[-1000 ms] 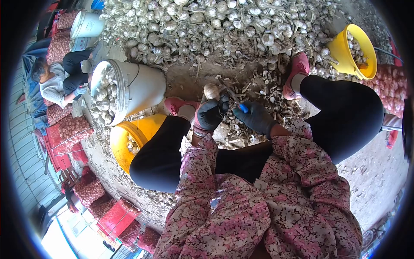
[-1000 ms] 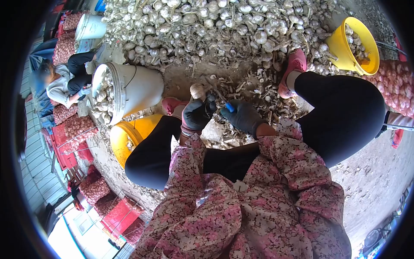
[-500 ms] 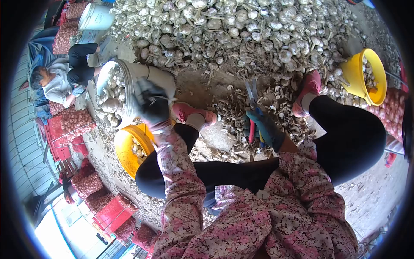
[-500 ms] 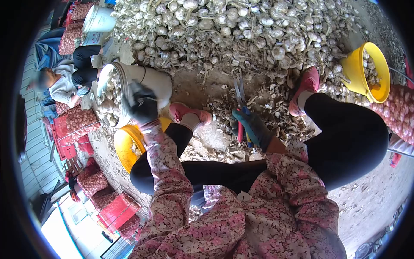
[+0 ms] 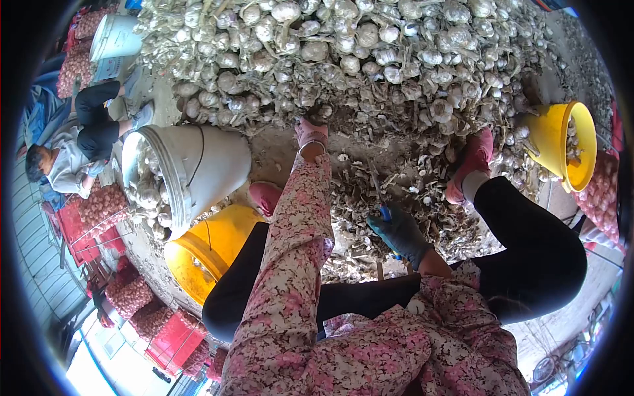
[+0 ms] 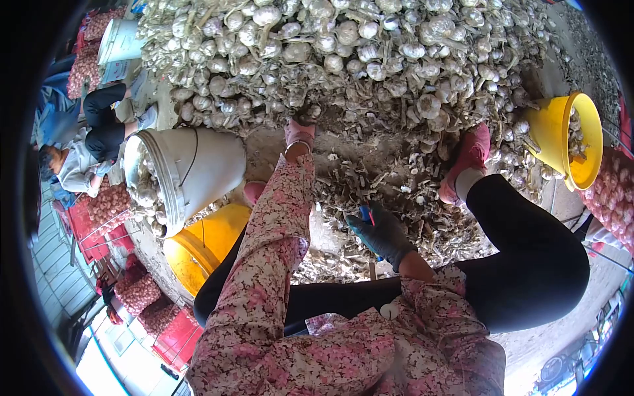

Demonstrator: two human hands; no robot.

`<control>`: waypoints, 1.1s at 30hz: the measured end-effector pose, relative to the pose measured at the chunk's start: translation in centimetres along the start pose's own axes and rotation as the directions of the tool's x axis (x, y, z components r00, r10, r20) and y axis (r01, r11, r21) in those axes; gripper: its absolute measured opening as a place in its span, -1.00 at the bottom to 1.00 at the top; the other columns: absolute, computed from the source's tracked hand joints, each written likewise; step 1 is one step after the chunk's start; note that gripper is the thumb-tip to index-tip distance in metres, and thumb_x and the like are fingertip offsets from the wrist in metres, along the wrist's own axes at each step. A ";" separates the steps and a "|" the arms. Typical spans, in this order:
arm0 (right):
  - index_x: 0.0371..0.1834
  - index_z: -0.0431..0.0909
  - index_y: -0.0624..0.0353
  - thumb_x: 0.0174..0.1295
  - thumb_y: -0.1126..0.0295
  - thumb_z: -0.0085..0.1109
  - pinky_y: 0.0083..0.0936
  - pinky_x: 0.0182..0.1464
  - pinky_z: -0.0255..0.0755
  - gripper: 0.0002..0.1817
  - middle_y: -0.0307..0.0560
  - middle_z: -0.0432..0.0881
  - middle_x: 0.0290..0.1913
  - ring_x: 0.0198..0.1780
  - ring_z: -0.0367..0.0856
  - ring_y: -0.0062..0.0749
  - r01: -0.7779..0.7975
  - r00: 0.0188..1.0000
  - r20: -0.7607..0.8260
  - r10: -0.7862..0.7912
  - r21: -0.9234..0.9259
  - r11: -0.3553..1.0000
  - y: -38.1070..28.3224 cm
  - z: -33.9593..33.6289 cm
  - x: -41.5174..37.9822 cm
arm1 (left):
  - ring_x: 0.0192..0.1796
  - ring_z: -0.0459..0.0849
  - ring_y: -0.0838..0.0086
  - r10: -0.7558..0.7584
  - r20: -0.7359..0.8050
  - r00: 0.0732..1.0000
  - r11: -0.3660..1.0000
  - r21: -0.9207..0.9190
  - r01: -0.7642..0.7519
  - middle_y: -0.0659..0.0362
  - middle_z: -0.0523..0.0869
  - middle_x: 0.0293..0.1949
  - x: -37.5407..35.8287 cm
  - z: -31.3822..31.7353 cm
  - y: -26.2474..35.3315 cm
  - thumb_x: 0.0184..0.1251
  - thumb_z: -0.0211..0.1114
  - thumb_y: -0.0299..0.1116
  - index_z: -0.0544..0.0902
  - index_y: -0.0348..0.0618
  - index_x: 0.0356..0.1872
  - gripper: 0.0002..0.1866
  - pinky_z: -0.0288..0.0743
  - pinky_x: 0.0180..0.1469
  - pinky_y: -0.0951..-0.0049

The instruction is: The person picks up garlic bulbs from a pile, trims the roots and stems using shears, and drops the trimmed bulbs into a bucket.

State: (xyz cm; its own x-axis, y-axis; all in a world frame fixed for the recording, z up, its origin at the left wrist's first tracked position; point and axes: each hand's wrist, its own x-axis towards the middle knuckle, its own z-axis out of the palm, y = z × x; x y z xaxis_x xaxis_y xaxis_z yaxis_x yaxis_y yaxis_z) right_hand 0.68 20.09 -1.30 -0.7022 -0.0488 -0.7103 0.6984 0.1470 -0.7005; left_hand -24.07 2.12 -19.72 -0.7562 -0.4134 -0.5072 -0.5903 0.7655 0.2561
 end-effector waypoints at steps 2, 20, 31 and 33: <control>-0.03 0.43 0.21 0.11 -0.05 0.26 -0.32 -0.07 0.46 -0.43 0.10 0.62 -0.18 -0.15 0.62 -0.13 0.101 0.989 -0.087 -0.117 -0.171 0.980 -0.6 -0.2 0.0 | 0.25 0.42 0.01 0.069 0.071 0.995 0.997 0.029 -0.072 -0.16 0.48 0.16 0.6 0.3 -1.1 -0.20 0.49 0.00 0.42 -0.17 0.18 -0.15 0.36 0.27 0.22; 0.12 0.40 0.29 -0.07 -0.01 0.33 -0.24 -0.02 0.41 -0.25 0.07 0.60 -0.17 -0.12 0.58 -0.11 0.203 0.880 -0.098 -0.465 -0.807 0.555 -2.2 -1.9 -4.3 | 0.01 0.66 0.41 0.577 0.050 0.816 0.760 -0.398 -0.513 0.03 0.70 -0.07 -26.0 -10.5 -5.2 -0.01 0.42 -0.45 0.51 -0.24 0.09 -0.46 0.49 0.07 0.45; -0.05 0.43 0.21 0.05 0.08 0.24 -0.19 -0.22 0.47 -0.49 0.04 0.64 -0.40 -0.28 0.65 -0.11 0.242 0.914 0.014 -0.405 -0.820 0.518 -0.7 -1.3 -5.6 | -0.05 0.66 0.11 0.619 -0.015 0.785 0.750 -0.283 -0.598 -0.08 0.67 -0.16 -27.5 -10.7 -7.4 -0.10 0.47 -0.28 0.53 -0.23 0.01 -0.43 0.51 0.00 0.26; -0.07 0.44 0.18 0.07 0.12 0.22 -0.19 -0.23 0.48 -0.55 0.03 0.64 -0.41 -0.29 0.66 -0.11 0.219 0.938 0.028 -0.345 -0.820 0.529 -0.8 -1.2 -5.4 | -0.04 0.66 0.13 0.579 0.031 0.815 0.790 -0.267 -0.552 -0.09 0.67 -0.17 -27.5 -10.6 -7.5 -0.10 0.48 -0.29 0.52 -0.28 0.00 -0.42 0.51 0.00 0.27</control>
State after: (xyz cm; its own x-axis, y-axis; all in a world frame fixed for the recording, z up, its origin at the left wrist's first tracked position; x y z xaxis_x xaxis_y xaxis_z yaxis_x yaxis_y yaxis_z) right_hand 3.69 21.37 3.17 -0.8961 -0.1239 -0.4263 0.1021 0.8770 -0.4696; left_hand -1.86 2.50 1.07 -0.9492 0.1216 -0.2902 -0.1248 0.7012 0.7020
